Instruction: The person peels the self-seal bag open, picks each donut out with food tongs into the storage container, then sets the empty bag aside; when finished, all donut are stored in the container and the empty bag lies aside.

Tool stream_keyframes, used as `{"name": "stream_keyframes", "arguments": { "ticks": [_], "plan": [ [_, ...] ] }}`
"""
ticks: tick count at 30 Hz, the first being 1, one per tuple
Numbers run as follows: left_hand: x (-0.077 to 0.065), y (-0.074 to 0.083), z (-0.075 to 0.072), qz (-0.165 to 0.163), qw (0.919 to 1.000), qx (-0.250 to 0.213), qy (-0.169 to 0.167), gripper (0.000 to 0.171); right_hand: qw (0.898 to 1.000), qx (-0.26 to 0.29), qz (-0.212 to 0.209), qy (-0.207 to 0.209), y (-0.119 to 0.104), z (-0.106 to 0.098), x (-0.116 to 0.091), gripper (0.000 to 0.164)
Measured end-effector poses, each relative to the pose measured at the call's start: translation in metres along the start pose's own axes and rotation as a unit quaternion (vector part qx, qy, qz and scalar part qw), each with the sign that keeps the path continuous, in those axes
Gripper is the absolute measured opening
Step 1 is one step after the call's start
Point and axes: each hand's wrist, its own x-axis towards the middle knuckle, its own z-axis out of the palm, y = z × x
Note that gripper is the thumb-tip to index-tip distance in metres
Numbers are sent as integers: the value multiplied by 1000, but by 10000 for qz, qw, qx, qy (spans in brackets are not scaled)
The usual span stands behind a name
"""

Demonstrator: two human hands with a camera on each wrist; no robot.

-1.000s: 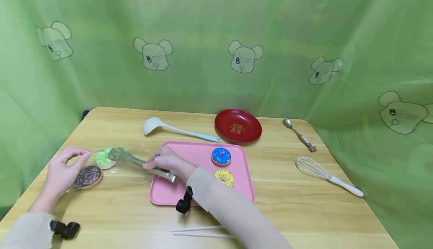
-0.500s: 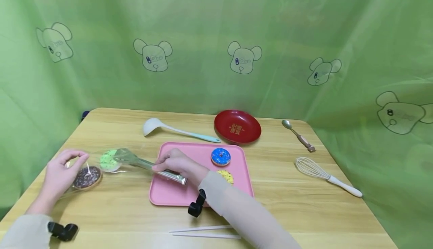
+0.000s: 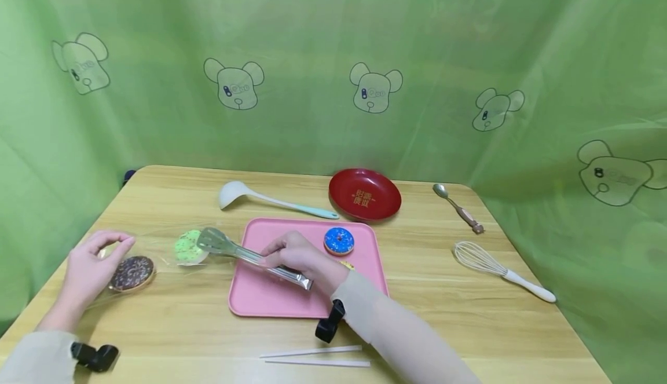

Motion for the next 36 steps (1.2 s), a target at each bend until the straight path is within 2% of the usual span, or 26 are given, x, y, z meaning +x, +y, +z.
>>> {"name": "stream_keyframes", "arguments": {
  "ticks": [4, 9, 14, 21, 27, 31, 36],
  "plan": [
    [0, 1, -1, -30, 10000, -6, 11, 20, 10000, 34, 75, 4, 6, -12, -11, 23],
    [0, 1, -3, -109, 9999, 39, -3, 21, 9998, -171, -12, 105, 9, -30, -27, 27],
    [1, 1, -4, -122, 9999, 76, -21, 22, 9995, -192, 159, 180, 15, -49, -43, 27],
    [1, 1, -5, -65, 10000, 53, -7, 22, 9970, -587, 169, 472, 28, -76, -64, 31],
    [2, -2, -9, -40, 9999, 128, -3, 20, 9967, -452, 284, 614, 34, -94, -70, 30],
    [2, -1, -8, -59, 9999, 130, -45, 21, 9949, -640, 279, 721, 31, -102, -71, 28],
    [0, 0, -7, -94, 9999, 103, -68, 21, 9888, -980, 554, 975, 30, -105, -67, 24]
  ]
}}
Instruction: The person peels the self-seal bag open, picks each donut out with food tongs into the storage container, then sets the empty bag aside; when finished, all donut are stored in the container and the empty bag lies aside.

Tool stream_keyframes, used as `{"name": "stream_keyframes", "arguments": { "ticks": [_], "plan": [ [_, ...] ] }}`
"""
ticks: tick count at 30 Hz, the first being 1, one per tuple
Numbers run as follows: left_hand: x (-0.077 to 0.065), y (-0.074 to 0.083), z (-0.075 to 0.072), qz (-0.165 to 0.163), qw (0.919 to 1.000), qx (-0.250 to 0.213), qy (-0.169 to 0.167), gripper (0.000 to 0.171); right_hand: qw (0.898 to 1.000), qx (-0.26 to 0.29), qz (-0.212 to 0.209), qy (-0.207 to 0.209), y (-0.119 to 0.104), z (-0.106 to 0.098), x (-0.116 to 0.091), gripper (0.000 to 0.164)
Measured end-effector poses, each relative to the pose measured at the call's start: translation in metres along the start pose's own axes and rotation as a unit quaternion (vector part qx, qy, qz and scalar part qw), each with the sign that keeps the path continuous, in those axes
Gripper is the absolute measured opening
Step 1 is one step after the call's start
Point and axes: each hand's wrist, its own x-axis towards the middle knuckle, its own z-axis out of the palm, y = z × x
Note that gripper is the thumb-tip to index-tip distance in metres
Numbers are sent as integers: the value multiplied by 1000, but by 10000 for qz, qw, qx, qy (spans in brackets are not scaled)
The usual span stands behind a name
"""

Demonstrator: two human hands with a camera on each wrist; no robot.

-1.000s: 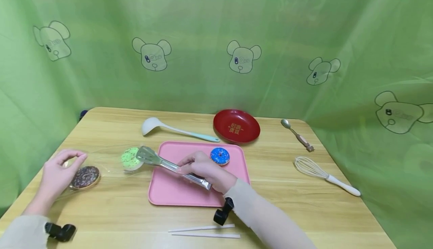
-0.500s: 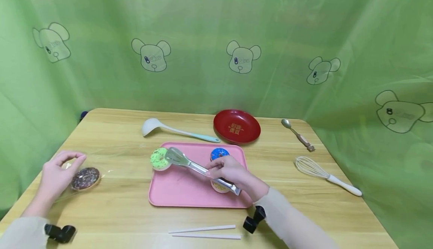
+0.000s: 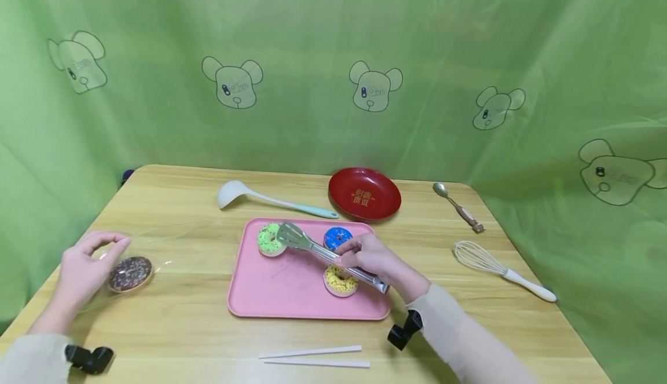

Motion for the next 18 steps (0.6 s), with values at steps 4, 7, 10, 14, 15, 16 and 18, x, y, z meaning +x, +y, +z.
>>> {"name": "stream_keyframes", "arguments": {
  "ticks": [4, 7, 10, 14, 15, 16, 18],
  "plan": [
    [0, 2, 0, -2, 10000, -18, 18, 22, 9999, -123, 38, 55, -2, -1, 2, 24],
    [0, 3, 0, -44, 10000, -27, 11, 22, 9998, -184, 11, 53, -3, -2, 2, 26],
    [0, 3, 0, -55, 10000, -59, 7, 21, 9997, -230, -12, 52, -5, -3, 1, 27],
    [0, 2, 0, -13, 10000, -73, 58, 20, 9996, -290, -39, 66, -6, -4, 0, 29],
    [0, 2, 0, 2, 9999, -88, 69, 20, 9995, -317, -60, 69, -6, -5, 0, 29],
    [0, 2, 0, 15, 9999, -68, 89, 20, 9995, -308, -32, 86, -6, -7, -1, 29],
    [0, 1, 0, 29, 9999, -88, 108, 20, 9994, -313, -39, 113, -5, -9, -1, 30]
  ]
}}
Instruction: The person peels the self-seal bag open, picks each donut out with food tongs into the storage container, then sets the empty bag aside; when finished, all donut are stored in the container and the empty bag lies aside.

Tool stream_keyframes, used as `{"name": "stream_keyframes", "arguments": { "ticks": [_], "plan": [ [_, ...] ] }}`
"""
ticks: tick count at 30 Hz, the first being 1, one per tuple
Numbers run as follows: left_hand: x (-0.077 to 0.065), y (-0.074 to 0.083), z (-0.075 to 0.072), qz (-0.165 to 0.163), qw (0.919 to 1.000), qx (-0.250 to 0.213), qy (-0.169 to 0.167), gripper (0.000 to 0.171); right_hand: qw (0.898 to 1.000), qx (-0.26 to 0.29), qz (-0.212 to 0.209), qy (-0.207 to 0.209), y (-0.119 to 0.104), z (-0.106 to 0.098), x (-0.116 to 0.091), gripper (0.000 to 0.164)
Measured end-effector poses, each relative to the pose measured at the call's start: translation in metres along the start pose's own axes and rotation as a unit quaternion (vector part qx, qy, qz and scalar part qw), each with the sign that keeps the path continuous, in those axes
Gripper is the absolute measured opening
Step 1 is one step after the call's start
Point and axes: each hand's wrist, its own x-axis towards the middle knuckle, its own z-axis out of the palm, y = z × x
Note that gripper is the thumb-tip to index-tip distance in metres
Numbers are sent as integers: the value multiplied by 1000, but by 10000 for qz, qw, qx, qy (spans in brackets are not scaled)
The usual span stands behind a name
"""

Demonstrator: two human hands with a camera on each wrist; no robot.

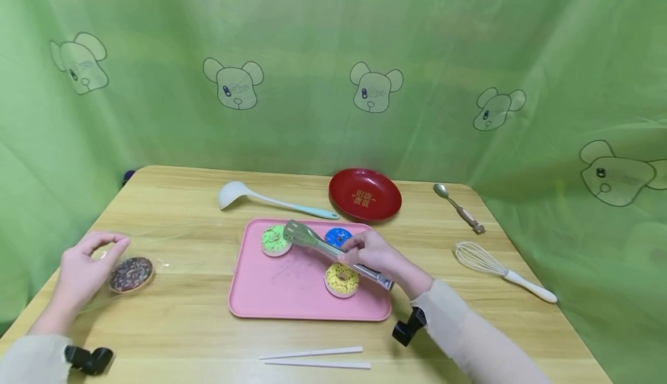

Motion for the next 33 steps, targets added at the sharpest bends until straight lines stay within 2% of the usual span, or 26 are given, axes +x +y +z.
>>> {"name": "stream_keyframes", "arguments": {
  "ticks": [4, 8, 11, 15, 22, 27, 33],
  "plan": [
    [0, -1, 0, 6, 10000, -23, 46, 20, 9996, 140, -238, -19, 3, -7, -1, 33],
    [-1, -3, 0, -21, 10000, 0, 26, 20, 9969, 473, -586, -208, 2, -11, -3, 37],
    [-1, -3, -1, -56, 10000, 41, -12, 21, 9946, 642, -741, -327, 1, -9, -4, 39],
    [0, -2, -2, -102, 9999, 19, -55, 21, 9924, 578, -994, -446, -1, -4, -3, 40],
    [3, 0, -2, -90, 9999, 36, -85, 22, 9891, 533, -1240, -585, -10, 14, 3, 37],
    [5, 1, -1, -80, 9999, 3, -64, 22, 9878, 27, -1444, -589, -23, 33, 9, 30],
    [2, 2, -2, -231, 9996, -17, -161, 23, 9876, -258, -1334, -793, -40, 59, 21, 31]
  ]
}}
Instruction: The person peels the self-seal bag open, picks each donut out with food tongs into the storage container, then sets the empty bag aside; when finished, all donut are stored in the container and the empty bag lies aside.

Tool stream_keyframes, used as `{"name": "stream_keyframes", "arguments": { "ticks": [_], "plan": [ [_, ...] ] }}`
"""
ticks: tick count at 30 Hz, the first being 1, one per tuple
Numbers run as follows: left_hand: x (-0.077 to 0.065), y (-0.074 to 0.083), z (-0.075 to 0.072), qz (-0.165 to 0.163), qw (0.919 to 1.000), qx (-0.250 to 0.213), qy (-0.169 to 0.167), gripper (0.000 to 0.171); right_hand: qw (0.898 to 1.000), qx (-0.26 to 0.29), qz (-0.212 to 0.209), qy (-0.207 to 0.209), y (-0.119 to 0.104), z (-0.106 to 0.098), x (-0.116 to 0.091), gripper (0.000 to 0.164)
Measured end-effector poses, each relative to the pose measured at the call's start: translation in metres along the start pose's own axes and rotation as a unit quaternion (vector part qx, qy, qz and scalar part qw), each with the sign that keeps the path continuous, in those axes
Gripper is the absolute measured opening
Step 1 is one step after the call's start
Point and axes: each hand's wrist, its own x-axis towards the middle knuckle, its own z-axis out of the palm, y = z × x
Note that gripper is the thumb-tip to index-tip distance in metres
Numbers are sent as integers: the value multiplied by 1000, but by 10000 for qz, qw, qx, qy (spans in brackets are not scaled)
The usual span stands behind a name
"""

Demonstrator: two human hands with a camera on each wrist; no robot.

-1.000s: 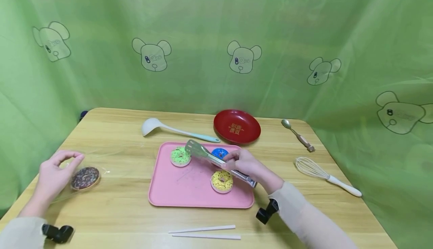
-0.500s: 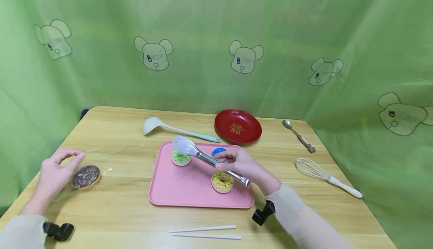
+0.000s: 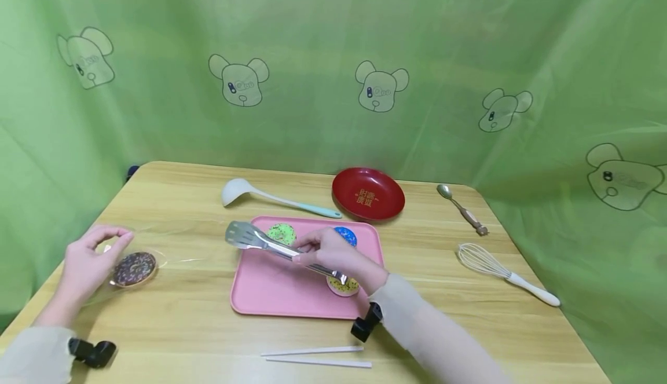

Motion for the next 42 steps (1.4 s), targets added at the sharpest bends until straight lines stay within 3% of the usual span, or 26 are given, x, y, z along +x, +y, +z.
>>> {"name": "stream_keyframes", "arguments": {
  "ticks": [7, 13, 21, 30, 36, 42],
  "plan": [
    [-2, 2, -1, -122, 9999, -38, -33, 23, 9991, -3, 105, -421, -22, 18, 28, 31],
    [-1, 0, -2, -37, 9999, -107, 102, 22, 9970, 198, 69, -740, -33, 35, 50, 27],
    [4, -1, -4, -50, 9998, -184, 19, 23, 9967, 65, -64, -810, -44, 54, 75, 25],
    [7, -5, -6, -139, 9994, -323, -78, 18, 9938, 231, 447, -992, -56, 72, 94, 22],
    [10, -7, -4, -178, 9992, -348, -73, 20, 9851, 618, 609, -1485, -62, 80, 104, 20],
    [11, -9, -5, -302, 9985, -456, -103, 18, 9684, 1164, 878, -2021, -64, 85, 108, 15]
  ]
}}
